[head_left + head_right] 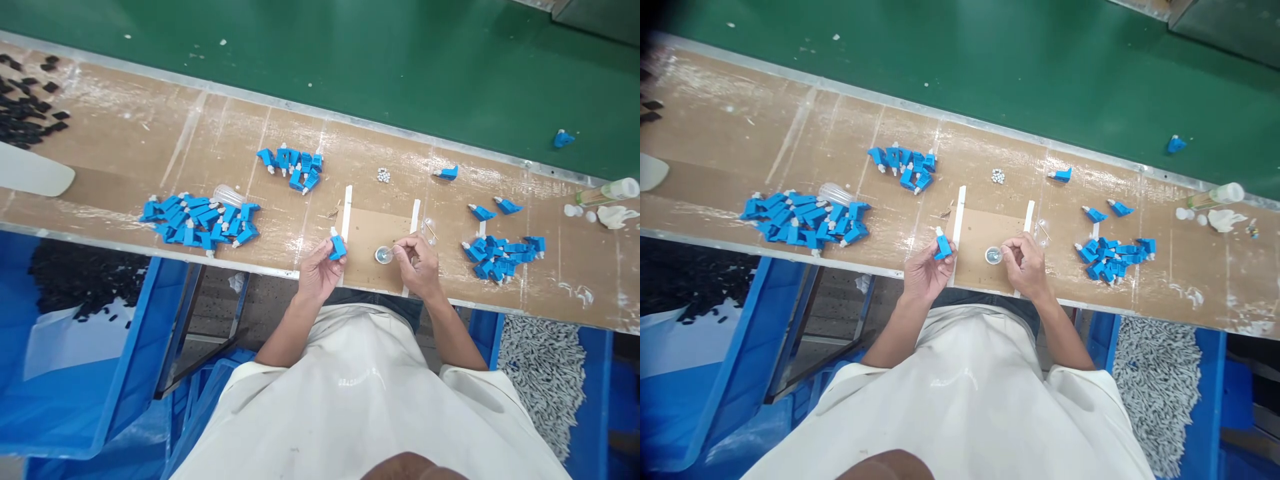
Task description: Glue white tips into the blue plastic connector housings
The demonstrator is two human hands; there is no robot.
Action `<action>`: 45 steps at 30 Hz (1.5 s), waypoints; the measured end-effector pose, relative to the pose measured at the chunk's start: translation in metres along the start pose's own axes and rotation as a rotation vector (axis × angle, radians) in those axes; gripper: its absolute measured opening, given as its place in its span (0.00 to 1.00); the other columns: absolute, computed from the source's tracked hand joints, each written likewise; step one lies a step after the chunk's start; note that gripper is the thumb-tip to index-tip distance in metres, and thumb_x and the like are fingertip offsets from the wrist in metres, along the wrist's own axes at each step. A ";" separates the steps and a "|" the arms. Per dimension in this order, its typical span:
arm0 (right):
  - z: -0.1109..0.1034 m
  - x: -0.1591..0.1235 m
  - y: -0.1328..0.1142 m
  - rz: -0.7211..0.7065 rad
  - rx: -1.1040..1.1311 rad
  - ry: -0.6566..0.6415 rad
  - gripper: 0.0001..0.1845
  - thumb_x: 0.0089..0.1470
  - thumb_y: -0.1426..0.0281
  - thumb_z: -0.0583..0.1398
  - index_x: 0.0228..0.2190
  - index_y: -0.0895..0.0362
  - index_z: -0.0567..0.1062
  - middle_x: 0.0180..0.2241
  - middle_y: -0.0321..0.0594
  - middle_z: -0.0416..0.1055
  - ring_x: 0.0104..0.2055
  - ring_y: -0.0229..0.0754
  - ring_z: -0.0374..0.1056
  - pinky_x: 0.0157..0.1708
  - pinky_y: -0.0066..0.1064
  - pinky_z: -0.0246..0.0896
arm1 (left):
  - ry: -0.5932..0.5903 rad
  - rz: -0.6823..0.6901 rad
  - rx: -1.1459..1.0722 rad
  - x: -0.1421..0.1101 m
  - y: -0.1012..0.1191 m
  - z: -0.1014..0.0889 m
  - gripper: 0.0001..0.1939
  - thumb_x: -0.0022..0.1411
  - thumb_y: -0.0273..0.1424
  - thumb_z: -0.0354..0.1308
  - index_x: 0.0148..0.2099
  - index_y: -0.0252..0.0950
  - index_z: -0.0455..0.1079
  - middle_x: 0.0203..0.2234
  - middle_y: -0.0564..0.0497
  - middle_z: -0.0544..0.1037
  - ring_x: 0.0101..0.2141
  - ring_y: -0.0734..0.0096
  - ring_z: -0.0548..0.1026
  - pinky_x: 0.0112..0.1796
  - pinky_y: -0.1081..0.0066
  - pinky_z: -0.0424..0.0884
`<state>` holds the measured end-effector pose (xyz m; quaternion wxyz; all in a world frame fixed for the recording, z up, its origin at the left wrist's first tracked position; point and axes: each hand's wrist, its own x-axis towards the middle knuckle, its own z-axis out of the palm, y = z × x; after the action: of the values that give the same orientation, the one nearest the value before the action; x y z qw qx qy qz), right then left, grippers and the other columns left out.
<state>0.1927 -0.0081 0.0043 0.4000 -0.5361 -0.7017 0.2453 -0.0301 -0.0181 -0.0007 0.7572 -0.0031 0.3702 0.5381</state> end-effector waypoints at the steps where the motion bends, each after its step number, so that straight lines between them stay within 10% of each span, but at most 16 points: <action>1: 0.002 0.000 0.001 -0.003 -0.002 0.014 0.09 0.65 0.64 0.58 0.33 0.52 0.74 0.29 0.38 0.70 0.27 0.40 0.63 0.27 0.33 0.61 | 0.004 0.001 0.000 0.000 0.000 0.000 0.07 0.57 0.27 0.67 0.39 0.32 0.75 0.30 0.49 0.77 0.24 0.81 0.70 0.20 0.83 0.65; 10: 0.006 -0.008 0.007 -0.167 -0.107 0.067 0.07 0.65 0.66 0.61 0.32 0.52 0.74 0.27 0.37 0.72 0.24 0.38 0.60 0.25 0.33 0.57 | -0.001 0.010 -0.006 0.001 -0.001 -0.002 0.07 0.59 0.27 0.67 0.39 0.31 0.75 0.30 0.48 0.77 0.24 0.80 0.71 0.21 0.82 0.66; 22: 0.001 -0.006 -0.002 0.036 0.017 -0.025 0.11 0.63 0.62 0.61 0.29 0.53 0.75 0.26 0.36 0.66 0.23 0.36 0.56 0.23 0.32 0.55 | 0.031 -0.007 0.007 -0.001 0.001 0.007 0.05 0.58 0.26 0.67 0.36 0.32 0.74 0.28 0.49 0.77 0.23 0.81 0.72 0.20 0.83 0.67; 33: -0.011 -0.001 0.006 0.339 0.570 0.087 0.20 0.57 0.50 0.67 0.33 0.53 0.72 0.32 0.39 0.78 0.29 0.41 0.75 0.25 0.31 0.71 | -0.114 -0.168 0.129 -0.006 -0.005 0.035 0.08 0.57 0.27 0.69 0.32 0.31 0.72 0.21 0.52 0.76 0.18 0.80 0.73 0.17 0.83 0.68; 45: -0.026 -0.005 -0.059 -0.037 0.348 0.263 0.05 0.66 0.64 0.63 0.39 0.51 0.74 0.33 0.39 0.80 0.32 0.42 0.79 0.26 0.33 0.77 | -0.272 -0.263 0.195 -0.014 -0.016 0.043 0.17 0.54 0.36 0.74 0.29 0.30 0.72 0.17 0.54 0.73 0.15 0.79 0.72 0.16 0.81 0.67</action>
<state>0.1820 -0.0327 0.0635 0.5789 -0.4734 -0.6005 0.2830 0.0051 -0.0190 0.0322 0.8606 0.0944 0.3115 0.3917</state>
